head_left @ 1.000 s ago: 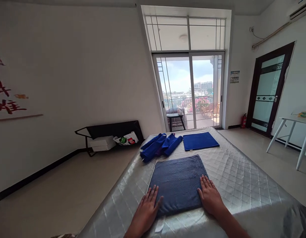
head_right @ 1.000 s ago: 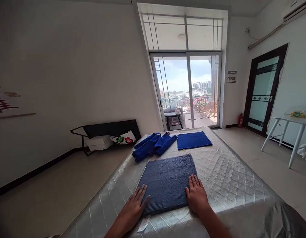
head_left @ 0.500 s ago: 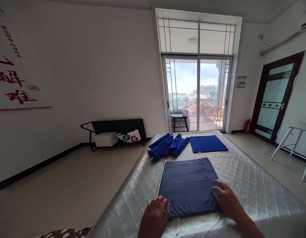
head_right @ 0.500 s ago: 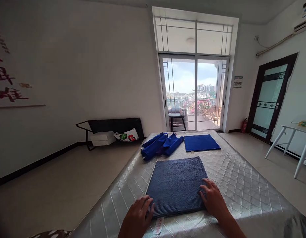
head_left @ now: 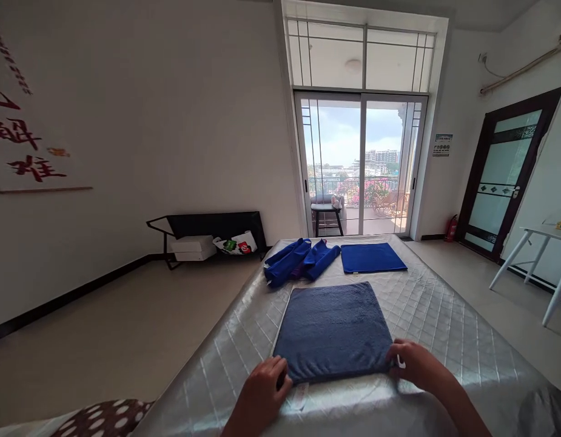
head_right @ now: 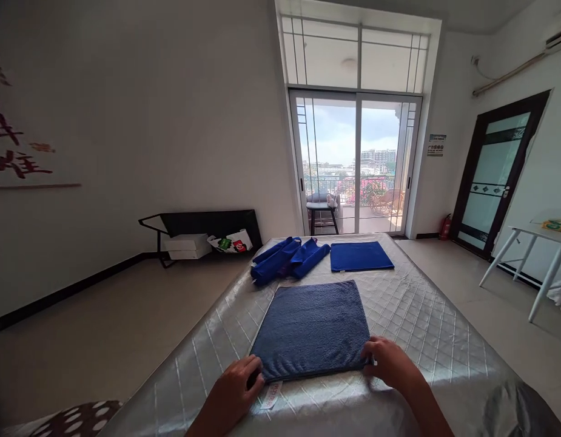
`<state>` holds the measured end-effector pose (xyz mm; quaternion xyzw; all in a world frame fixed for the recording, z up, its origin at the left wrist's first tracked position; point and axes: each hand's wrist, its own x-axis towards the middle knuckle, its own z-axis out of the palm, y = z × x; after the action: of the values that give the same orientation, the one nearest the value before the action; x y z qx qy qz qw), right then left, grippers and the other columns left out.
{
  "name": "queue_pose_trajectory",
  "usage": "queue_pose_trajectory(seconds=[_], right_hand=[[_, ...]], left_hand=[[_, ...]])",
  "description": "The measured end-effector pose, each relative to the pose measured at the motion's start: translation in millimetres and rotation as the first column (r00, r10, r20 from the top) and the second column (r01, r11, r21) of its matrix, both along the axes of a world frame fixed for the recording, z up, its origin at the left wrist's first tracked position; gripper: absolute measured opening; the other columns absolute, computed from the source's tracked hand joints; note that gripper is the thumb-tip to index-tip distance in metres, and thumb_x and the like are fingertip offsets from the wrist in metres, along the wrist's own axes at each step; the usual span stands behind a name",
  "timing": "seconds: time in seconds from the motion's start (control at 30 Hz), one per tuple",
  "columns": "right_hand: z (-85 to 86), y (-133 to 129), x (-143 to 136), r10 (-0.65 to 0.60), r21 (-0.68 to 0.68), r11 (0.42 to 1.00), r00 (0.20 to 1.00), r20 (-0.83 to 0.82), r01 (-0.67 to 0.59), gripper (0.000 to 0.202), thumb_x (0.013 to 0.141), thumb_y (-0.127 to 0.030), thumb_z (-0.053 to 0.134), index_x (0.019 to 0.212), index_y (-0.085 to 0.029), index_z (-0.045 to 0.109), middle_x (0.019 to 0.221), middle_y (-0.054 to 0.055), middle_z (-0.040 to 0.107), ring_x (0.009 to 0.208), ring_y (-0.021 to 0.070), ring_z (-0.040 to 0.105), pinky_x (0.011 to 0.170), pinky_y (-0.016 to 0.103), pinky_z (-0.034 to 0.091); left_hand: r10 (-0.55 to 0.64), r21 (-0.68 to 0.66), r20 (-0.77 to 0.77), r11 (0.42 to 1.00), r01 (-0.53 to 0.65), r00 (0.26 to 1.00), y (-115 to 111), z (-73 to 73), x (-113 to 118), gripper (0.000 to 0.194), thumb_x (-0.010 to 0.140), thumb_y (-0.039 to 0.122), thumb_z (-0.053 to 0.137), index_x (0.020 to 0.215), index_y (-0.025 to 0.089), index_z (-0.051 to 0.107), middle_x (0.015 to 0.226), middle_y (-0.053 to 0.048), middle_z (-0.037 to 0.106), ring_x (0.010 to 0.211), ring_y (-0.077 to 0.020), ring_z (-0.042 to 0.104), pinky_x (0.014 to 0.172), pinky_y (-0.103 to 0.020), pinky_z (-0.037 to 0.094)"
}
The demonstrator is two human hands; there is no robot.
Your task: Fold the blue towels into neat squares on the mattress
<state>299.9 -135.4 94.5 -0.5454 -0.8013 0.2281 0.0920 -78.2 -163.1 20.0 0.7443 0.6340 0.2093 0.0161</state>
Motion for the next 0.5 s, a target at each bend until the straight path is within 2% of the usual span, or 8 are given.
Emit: queue_pose_trajectory(seconds=[0.13, 0.27, 0.37, 0.5], right_hand=[[-8.9, 4.1, 0.2, 0.021, 0.042, 0.999, 1.000, 0.007, -0.021, 0.031, 0.070, -0.008, 0.064, 0.091, -0.024, 0.079, 0.097, 0.003, 0.074, 0.085, 0.0187, 0.067, 0.080, 0.028, 0.050], [-16.2, 6.7, 3.5, 0.035, 0.097, 0.995, 0.999, -0.005, -0.034, 0.028, 0.070, -0.010, 0.066, 0.088, -0.026, 0.080, 0.093, 0.002, 0.074, 0.084, 0.0186, 0.068, 0.079, 0.027, 0.051], [-16.0, 6.9, 3.3, 0.043, 0.129, 0.991, 0.999, 0.009, -0.044, 0.025, 0.071, -0.010, 0.066, 0.085, -0.026, 0.080, 0.094, 0.002, 0.074, 0.085, 0.0185, 0.068, 0.081, 0.028, 0.050], [-10.4, 4.8, -1.5, 0.072, 0.167, 0.982, 0.995, 0.074, -0.084, 0.024, 0.072, -0.009, 0.063, 0.078, -0.025, 0.080, 0.093, 0.003, 0.074, 0.089, 0.0190, 0.068, 0.084, 0.027, 0.049]], left_hand=[[-0.070, -0.136, 0.065, 0.988, 0.078, 0.995, -6.5, 17.0, -7.2, 0.009, 0.073, 0.018, 0.048, 0.074, 0.023, 0.056, 0.083, -0.002, 0.065, 0.081, -0.0202, 0.062, 0.080, -0.032, 0.048], [-0.137, -0.171, 0.156, 0.972, 0.164, 0.978, -10.6, 20.8, -19.3, 0.015, 0.069, 0.018, 0.050, 0.080, 0.023, 0.060, 0.086, -0.002, 0.068, 0.084, -0.0203, 0.064, 0.081, -0.032, 0.050], [-0.124, -0.169, 0.169, 0.974, 0.153, 0.978, -13.2, 20.9, -24.6, 0.023, 0.072, 0.019, 0.052, 0.089, 0.023, 0.066, 0.095, -0.003, 0.072, 0.093, -0.0211, 0.067, 0.088, -0.033, 0.052], [-0.065, -0.129, 0.038, 0.989, 0.069, 0.997, -17.0, 23.6, -25.4, 0.023, 0.081, 0.022, 0.055, 0.096, 0.027, 0.072, 0.106, -0.003, 0.075, 0.102, -0.0218, 0.070, 0.094, -0.034, 0.052]])
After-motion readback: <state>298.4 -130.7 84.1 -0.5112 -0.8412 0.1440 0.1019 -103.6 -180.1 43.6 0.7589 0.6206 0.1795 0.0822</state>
